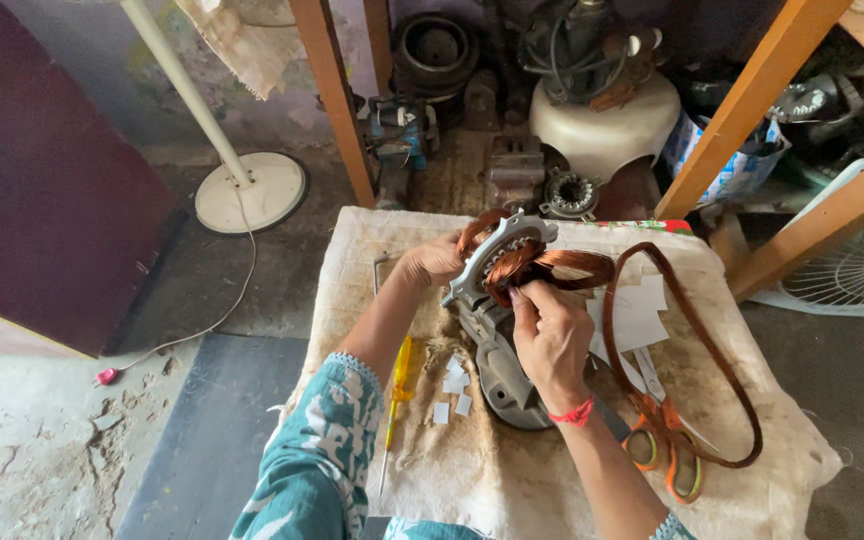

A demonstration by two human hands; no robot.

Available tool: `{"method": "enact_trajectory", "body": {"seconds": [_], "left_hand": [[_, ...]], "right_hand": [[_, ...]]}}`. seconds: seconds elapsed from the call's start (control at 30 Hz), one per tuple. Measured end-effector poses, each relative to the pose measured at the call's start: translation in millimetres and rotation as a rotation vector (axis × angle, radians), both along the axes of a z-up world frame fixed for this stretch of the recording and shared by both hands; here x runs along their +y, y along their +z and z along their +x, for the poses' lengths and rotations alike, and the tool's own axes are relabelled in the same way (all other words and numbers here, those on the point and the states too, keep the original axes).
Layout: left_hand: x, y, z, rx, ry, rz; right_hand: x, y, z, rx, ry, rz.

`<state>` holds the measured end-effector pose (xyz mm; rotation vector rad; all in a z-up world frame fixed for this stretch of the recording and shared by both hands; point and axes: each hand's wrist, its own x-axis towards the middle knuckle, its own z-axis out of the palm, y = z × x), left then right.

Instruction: The person winds a copper wire around a motor stator held in a bench vise. They repeatedly wrap the wire by hand, adjusting the coil and the stator to fit the windings into the slots.

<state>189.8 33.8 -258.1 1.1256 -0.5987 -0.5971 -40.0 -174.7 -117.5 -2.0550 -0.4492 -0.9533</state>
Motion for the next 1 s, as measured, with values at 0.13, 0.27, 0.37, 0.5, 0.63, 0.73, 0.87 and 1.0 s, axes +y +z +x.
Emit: {"method": "enact_trajectory", "body": {"seconds": [0.13,0.27,0.37,0.5,0.63,0.73,0.87,1.0], "left_hand": [[1,10,-1,0.066,-0.143,-0.117],[12,22,-15,-0.030,-0.113,-0.222],[34,45,-45,0.024,0.027,-0.028],[22,84,-115,0.077,0.505,0.093],[-13,117,-193,-0.558,1.216,0.390],[-45,136,-227,-1.131,1.377,0.610],[-73,146,-238,-1.488,1.447,0.694],[-78,146,-226,-1.481,1.564,0.666]], "right_hand": [[0,4,-1,0.016,0.022,0.040],[-1,5,-1,0.055,0.011,0.049],[0,3,-1,0.094,0.026,0.089],[0,4,-1,0.075,0.028,0.095],[-1,-1,-3,0.126,0.122,0.221],[-4,-7,-2,0.163,0.181,0.345],[-13,-20,1,0.087,0.333,0.484],[-22,-37,8,0.161,0.321,0.487]]}}
